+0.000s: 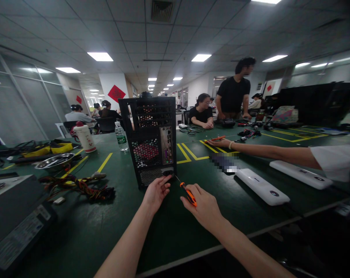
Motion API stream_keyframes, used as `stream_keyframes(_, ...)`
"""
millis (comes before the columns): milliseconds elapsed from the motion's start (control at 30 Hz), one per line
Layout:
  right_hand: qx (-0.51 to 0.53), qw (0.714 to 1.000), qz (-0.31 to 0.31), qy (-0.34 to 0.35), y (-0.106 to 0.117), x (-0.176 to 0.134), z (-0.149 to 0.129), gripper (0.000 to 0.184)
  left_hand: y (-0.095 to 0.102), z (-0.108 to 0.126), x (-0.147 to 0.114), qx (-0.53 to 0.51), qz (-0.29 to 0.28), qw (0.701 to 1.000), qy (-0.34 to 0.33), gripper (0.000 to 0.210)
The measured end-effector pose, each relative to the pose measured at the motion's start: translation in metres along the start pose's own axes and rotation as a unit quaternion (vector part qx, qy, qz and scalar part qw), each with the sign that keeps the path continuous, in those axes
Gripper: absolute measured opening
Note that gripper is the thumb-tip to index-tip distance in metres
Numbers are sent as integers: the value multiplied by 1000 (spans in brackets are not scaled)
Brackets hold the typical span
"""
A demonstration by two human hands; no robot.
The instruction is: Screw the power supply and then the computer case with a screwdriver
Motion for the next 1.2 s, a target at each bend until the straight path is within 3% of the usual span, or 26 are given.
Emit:
stream_keyframes(367,37,996,42,65,4,-1,-6,22,2,-1,2,4,-2,1000,-1,15)
stream_keyframes(467,14,997,64,45,5,-1,-1,21,1,0,2,6,-2,1000,0,16)
stream_keyframes(667,-11,999,46,11,4,0,0,16,1,-1,1,12,-2,1000,3,16)
stream_keyframes(900,1,994,49,95,3,-2,-10,23,3,-4,3,28,9,1000,4,18)
stream_keyframes(1200,-35,997,44,47,3,0,-5,15,3,-3,3,24,-4,1000,4,21)
Point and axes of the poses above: each hand's wrist, its own x-axis towards the middle knuckle, its own y-axis out of the back of the hand, z = x × y, the point moved 5 cm from there along x, towards the middle knuckle, and after that the axes turned 4 degrees about -x, right-handed, at the moved point
